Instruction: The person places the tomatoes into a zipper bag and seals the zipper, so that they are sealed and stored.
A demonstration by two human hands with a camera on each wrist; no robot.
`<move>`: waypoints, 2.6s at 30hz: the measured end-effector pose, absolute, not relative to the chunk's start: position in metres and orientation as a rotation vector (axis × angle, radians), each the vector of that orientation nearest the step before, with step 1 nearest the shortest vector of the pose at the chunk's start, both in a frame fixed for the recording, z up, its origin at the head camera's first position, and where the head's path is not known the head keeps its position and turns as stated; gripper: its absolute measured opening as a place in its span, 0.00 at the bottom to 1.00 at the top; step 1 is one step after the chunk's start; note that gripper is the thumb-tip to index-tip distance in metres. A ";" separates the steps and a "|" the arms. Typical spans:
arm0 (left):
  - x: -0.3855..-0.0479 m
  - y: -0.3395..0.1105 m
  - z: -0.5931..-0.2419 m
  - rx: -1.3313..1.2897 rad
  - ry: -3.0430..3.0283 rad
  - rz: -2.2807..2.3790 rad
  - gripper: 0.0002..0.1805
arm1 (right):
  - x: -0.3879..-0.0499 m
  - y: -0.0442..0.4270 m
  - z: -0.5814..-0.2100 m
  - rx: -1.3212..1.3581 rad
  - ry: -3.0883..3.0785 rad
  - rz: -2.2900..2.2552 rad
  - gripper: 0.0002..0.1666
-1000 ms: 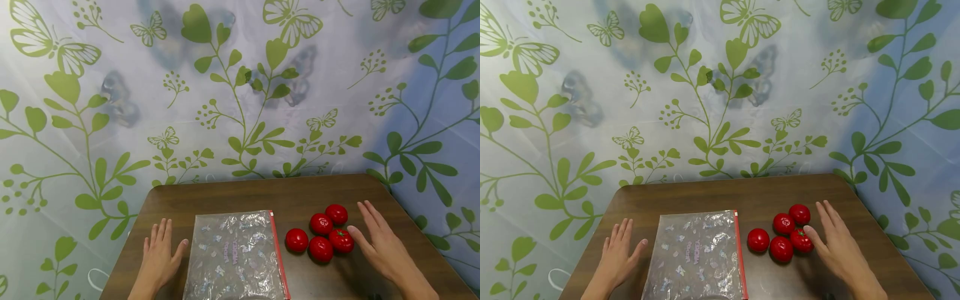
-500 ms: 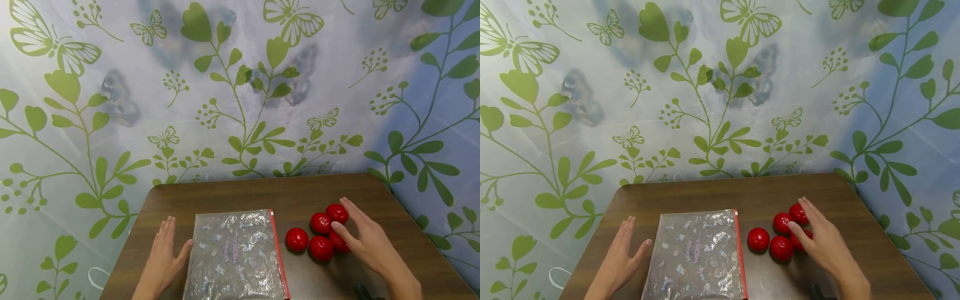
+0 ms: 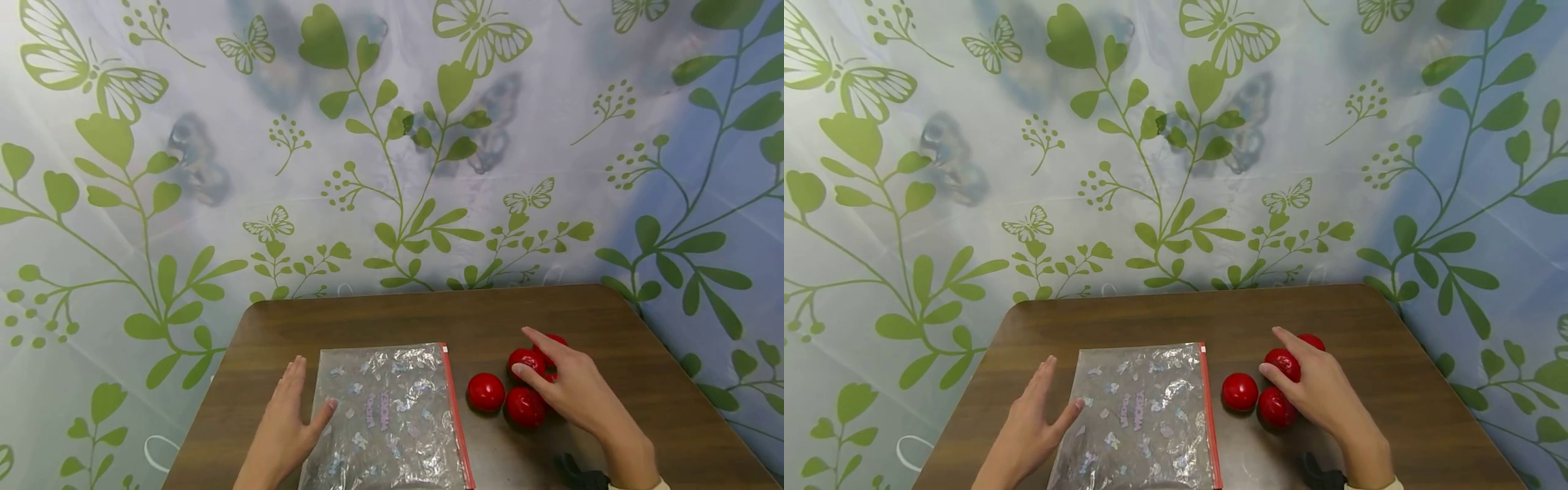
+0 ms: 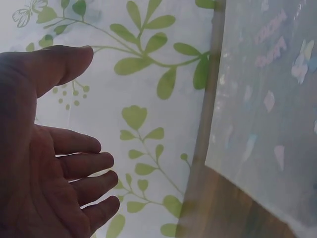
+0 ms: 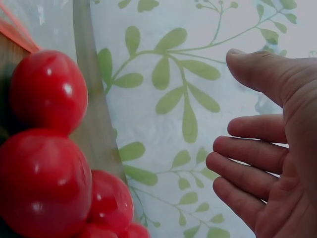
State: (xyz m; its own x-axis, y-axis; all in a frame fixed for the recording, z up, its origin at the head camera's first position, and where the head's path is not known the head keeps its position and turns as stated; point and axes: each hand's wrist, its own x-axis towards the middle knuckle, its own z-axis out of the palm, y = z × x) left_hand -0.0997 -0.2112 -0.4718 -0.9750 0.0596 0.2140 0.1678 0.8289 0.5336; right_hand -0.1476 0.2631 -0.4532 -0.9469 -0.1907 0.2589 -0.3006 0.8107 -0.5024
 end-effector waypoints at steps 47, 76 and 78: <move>-0.088 -0.165 -0.560 -0.211 -2.952 -0.776 0.56 | -0.189 0.207 -0.472 0.569 -3.043 0.924 0.40; -0.088 -0.160 -0.551 -0.095 -3.124 -0.909 0.55 | -0.200 0.182 -0.497 0.643 -3.090 0.922 0.33; -0.089 -0.162 -0.555 -0.114 -3.095 -0.955 0.53 | -0.200 0.181 -0.497 0.640 -3.098 0.916 0.32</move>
State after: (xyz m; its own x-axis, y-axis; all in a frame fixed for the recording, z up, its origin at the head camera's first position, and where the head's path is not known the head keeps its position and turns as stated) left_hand -0.0892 -0.1620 -0.5546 -0.9926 0.0961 -0.0739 0.0378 0.8243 0.5649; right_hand -0.2000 0.1808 -0.4973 -0.9135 -0.4055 -0.0348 -0.3214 0.7713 -0.5494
